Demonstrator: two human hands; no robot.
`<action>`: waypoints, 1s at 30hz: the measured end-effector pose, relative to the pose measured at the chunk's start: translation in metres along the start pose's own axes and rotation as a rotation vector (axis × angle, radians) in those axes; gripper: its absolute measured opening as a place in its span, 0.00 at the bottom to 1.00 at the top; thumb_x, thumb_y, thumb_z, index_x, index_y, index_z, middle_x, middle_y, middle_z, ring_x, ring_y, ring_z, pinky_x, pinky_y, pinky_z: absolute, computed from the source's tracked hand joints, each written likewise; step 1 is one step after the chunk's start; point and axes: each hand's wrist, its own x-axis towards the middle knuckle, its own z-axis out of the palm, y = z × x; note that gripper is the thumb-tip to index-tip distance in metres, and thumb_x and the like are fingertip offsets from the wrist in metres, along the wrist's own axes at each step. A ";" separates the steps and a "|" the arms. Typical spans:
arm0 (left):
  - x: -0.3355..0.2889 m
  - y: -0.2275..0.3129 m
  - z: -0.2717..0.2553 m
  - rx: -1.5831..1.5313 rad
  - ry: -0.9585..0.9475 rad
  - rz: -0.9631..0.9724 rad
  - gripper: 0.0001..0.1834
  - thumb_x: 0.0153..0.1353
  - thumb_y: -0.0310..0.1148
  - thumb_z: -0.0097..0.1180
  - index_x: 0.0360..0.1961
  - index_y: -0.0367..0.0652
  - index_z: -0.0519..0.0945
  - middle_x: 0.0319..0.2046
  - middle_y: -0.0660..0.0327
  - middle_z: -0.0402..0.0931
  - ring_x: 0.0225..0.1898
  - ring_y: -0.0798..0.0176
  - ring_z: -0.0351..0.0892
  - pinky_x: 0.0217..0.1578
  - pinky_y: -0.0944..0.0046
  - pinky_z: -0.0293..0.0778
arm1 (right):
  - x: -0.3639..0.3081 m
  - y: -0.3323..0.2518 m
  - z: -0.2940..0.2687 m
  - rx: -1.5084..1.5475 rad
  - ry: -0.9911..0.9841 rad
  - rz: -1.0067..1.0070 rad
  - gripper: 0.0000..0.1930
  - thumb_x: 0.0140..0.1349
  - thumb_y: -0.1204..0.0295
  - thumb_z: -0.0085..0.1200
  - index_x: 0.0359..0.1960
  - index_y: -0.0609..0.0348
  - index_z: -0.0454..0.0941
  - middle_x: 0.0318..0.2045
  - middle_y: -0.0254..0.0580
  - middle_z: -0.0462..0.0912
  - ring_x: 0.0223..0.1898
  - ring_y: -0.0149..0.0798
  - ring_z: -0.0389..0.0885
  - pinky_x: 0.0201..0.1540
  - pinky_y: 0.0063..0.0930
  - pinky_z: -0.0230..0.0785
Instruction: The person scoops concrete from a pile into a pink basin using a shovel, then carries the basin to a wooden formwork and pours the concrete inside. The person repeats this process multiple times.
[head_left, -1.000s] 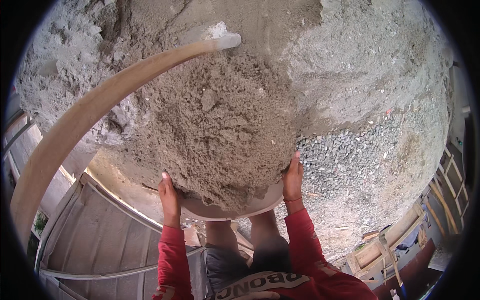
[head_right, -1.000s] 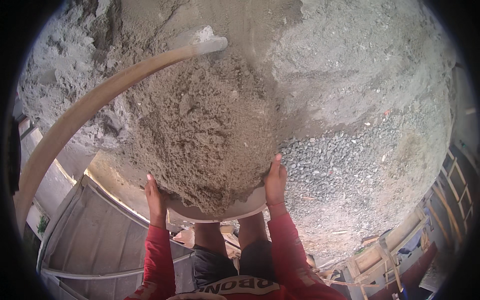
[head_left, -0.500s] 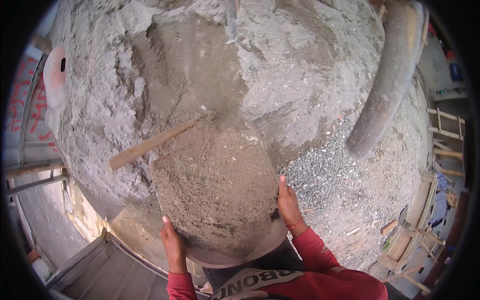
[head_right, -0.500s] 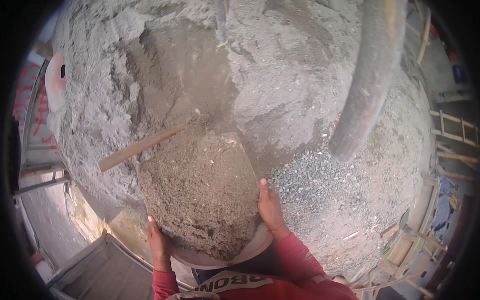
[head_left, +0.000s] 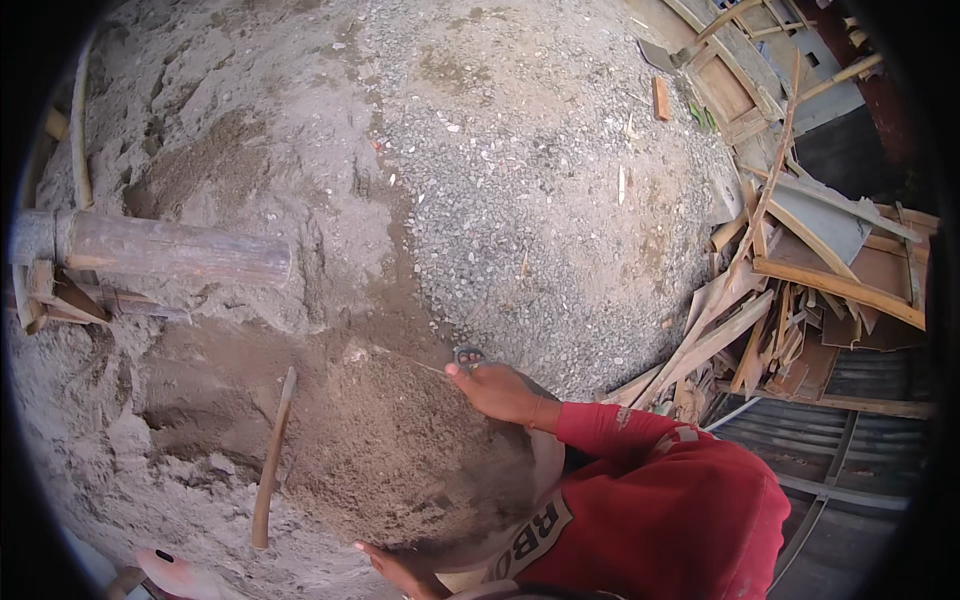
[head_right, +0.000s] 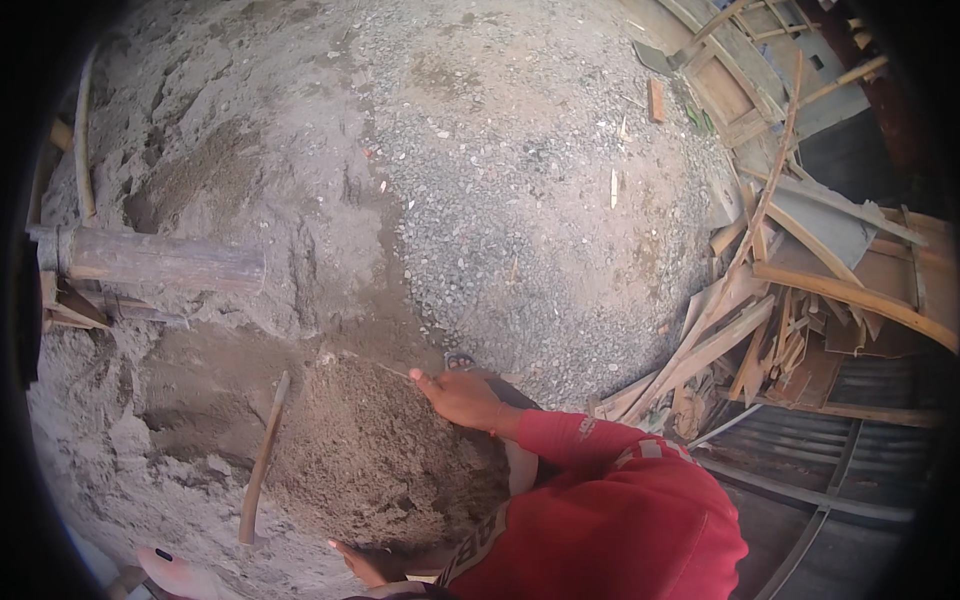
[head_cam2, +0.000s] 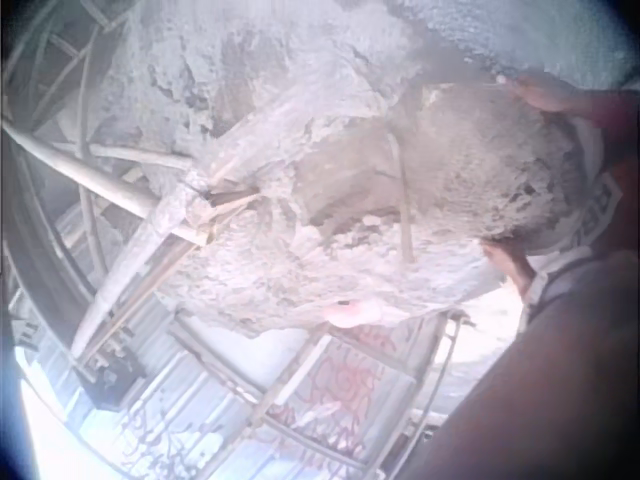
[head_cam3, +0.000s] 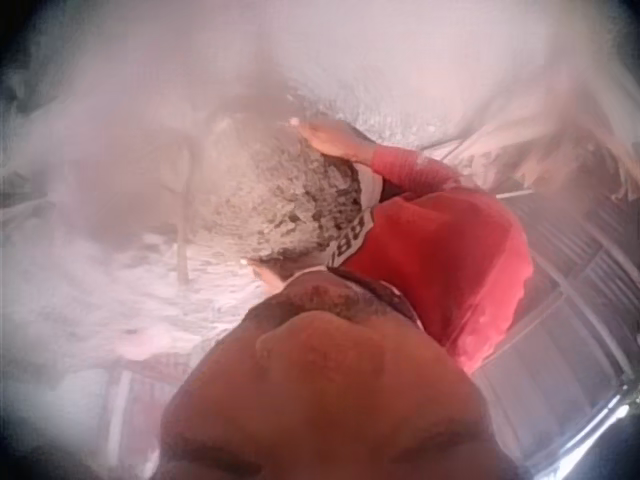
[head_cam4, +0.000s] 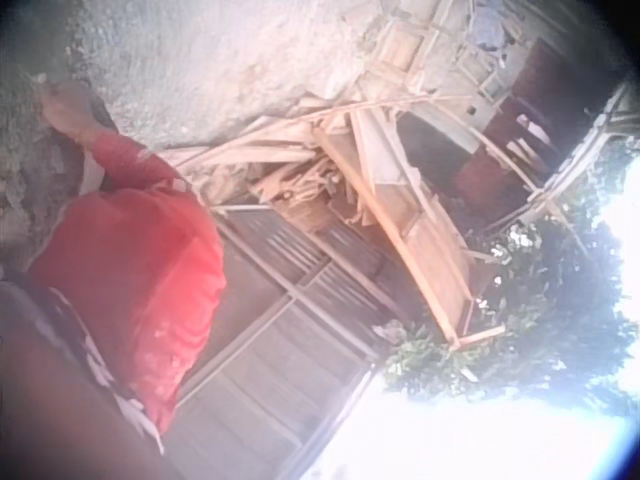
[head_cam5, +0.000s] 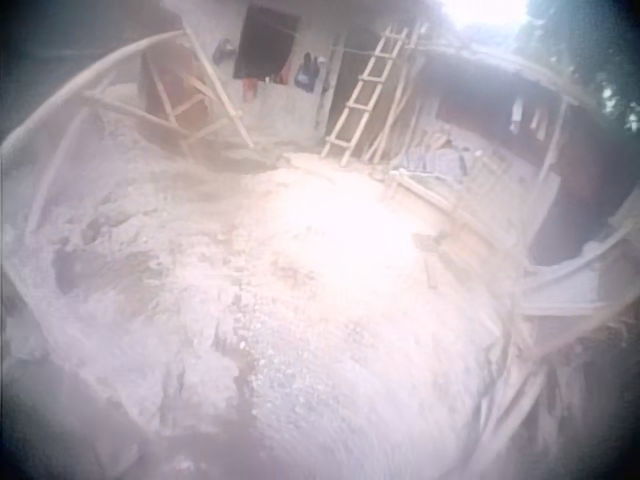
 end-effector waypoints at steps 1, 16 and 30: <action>0.000 0.006 0.006 0.026 -0.048 0.029 0.48 0.65 0.69 0.43 0.61 0.26 0.66 0.51 0.43 0.73 0.49 0.49 0.75 0.49 0.54 0.73 | -0.006 0.018 -0.008 0.020 0.044 0.006 0.46 0.70 0.34 0.22 0.16 0.68 0.71 0.17 0.55 0.72 0.26 0.58 0.76 0.38 0.49 0.66; -0.099 0.220 0.322 0.372 -0.645 0.343 0.35 0.70 0.64 0.40 0.31 0.38 0.74 0.20 0.68 0.64 0.20 0.70 0.61 0.20 0.67 0.57 | -0.007 0.094 -0.251 0.521 0.561 0.411 0.43 0.71 0.38 0.25 0.37 0.70 0.81 0.36 0.70 0.81 0.46 0.70 0.77 0.51 0.52 0.66; -0.313 0.423 0.561 0.486 -0.840 0.776 0.37 0.74 0.56 0.36 0.29 0.27 0.75 0.25 0.58 0.74 0.28 0.62 0.65 0.35 0.58 0.67 | 0.011 0.060 -0.567 0.690 0.825 0.494 0.44 0.71 0.38 0.31 0.33 0.77 0.79 0.30 0.70 0.80 0.41 0.62 0.80 0.49 0.46 0.67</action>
